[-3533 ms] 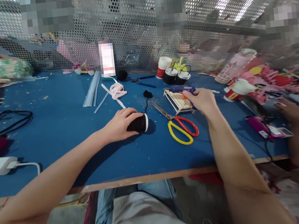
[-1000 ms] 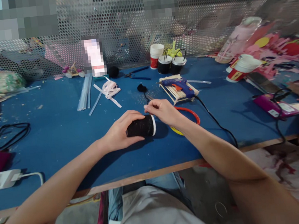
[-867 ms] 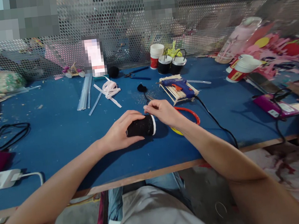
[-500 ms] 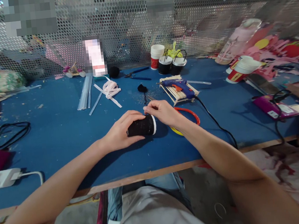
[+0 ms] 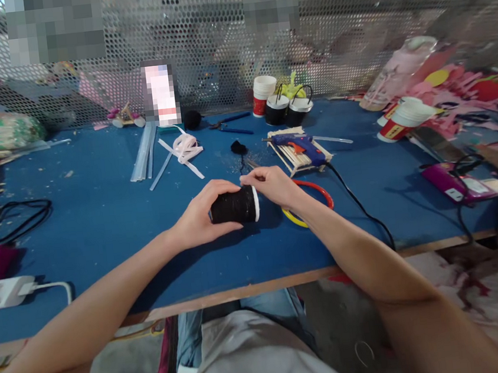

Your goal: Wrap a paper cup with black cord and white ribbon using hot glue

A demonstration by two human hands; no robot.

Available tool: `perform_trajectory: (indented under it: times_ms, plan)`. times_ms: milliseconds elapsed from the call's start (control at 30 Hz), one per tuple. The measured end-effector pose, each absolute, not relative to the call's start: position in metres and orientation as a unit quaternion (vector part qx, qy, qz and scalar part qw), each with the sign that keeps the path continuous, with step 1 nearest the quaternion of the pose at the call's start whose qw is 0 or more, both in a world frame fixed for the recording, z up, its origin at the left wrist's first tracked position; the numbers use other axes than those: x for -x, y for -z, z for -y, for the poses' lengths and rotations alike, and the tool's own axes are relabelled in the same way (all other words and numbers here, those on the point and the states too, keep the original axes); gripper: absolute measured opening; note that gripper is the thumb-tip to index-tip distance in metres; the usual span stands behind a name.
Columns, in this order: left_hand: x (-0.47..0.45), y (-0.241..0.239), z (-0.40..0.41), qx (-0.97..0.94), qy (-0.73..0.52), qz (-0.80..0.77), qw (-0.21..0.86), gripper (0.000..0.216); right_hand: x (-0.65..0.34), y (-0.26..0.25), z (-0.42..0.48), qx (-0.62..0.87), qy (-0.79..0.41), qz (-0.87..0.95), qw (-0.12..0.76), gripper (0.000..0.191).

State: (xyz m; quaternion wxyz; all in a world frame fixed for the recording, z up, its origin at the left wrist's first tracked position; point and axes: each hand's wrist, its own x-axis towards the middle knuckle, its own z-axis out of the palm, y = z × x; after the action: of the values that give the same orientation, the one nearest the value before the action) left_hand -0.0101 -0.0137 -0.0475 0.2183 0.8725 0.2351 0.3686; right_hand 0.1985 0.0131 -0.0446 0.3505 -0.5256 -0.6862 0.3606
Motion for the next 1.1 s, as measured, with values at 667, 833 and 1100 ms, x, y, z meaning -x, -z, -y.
perform_trajectory:
  times_ms: [667,833,1100]
  plan:
    - [0.015,0.056,0.002,-0.809,-0.352,-0.356,0.308,0.066,-0.191,0.034,0.016,0.437,-0.469,0.695,0.326,0.018]
    - [0.013,0.055,0.003,-0.812,-0.332,-0.376,0.298,0.060,-0.191,0.030,0.019,0.416,-0.507,0.682,0.323,0.019]
    - [0.012,0.058,0.005,-0.815,-0.346,-0.376,0.272,0.060,-0.189,0.032,0.018,0.443,-0.482,0.685,0.320,0.015]
